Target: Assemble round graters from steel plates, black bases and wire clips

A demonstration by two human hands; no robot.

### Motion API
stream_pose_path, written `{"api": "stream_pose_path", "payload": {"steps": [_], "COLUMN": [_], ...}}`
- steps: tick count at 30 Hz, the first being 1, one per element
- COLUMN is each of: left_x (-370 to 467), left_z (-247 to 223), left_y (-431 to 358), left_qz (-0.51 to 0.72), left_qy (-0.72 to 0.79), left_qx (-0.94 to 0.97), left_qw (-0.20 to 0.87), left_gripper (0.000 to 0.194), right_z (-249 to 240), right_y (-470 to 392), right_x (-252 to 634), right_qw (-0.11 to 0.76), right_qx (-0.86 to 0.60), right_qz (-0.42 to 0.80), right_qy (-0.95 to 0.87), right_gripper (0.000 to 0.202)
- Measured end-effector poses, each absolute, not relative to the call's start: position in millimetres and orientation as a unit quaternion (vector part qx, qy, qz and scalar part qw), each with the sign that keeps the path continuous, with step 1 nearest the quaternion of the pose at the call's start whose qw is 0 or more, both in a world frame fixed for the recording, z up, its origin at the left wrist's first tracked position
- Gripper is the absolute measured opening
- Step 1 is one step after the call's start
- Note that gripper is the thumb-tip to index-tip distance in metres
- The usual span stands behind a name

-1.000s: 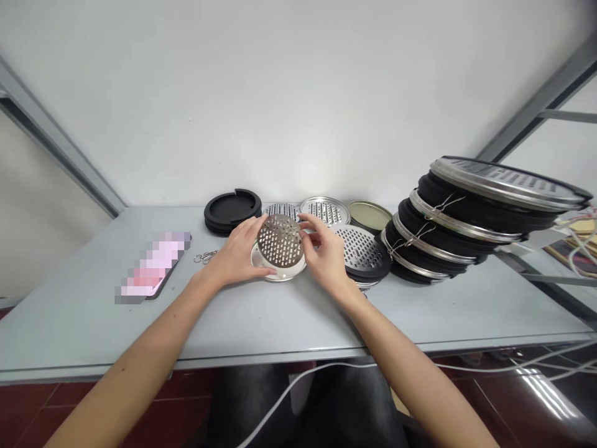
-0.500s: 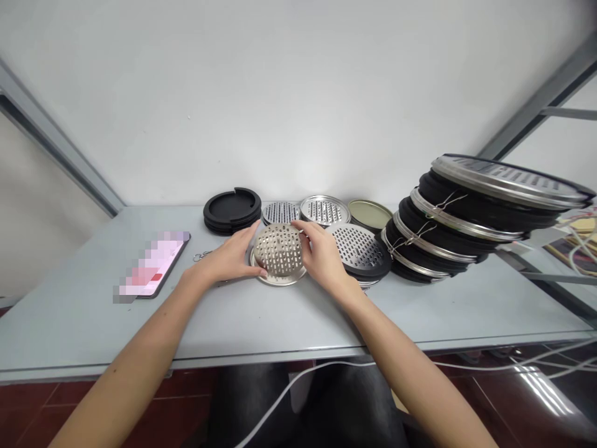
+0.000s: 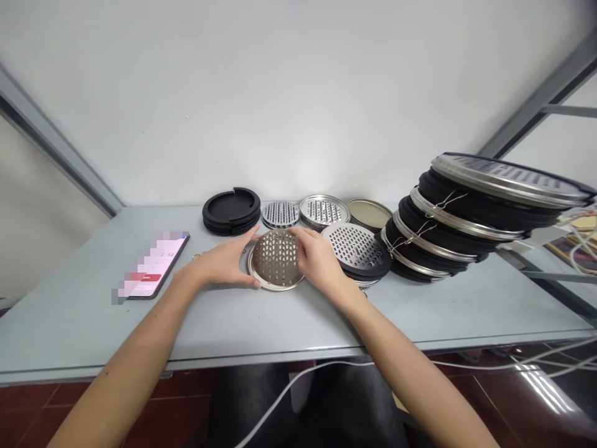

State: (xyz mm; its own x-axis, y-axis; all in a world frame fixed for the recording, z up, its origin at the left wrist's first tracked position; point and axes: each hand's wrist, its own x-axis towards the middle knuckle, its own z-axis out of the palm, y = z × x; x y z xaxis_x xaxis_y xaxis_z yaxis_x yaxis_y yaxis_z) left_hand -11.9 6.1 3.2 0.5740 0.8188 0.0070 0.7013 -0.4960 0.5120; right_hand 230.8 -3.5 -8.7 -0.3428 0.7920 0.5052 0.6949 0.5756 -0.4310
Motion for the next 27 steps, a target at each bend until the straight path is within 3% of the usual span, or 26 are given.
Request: {"api": "stream_pose_path", "payload": {"steps": [8, 12, 15, 27], "left_x": [-11, -13, -13, -6], "left_z": [-2, 0, 1, 14], "left_y": [8, 7, 7, 2], "left_qz": [0.089, 0.068, 0.07, 0.081], "left_qy": [0.457, 0.476, 0.469, 0.426], "left_qx": [0.859, 0.854, 0.859, 0.888], "left_qw": [0.213, 0.198, 0.192, 0.155], "left_gripper": [0.117, 0.121, 0.121, 0.094], "right_z": [4, 12, 15, -1], "right_y": [-12, -17, -18, -16], "right_x": [233, 233, 231, 226], "right_qw": [0.201, 0.152, 0.146, 0.133], "right_qx": [-0.51, -0.536, -0.549, -0.542], "right_qz": [0.027, 0.017, -0.008, -0.065], "right_qy": [-0.836, -0.83, -0.823, -0.827], "right_gripper": [0.053, 0.039, 0.032, 0.05]}}
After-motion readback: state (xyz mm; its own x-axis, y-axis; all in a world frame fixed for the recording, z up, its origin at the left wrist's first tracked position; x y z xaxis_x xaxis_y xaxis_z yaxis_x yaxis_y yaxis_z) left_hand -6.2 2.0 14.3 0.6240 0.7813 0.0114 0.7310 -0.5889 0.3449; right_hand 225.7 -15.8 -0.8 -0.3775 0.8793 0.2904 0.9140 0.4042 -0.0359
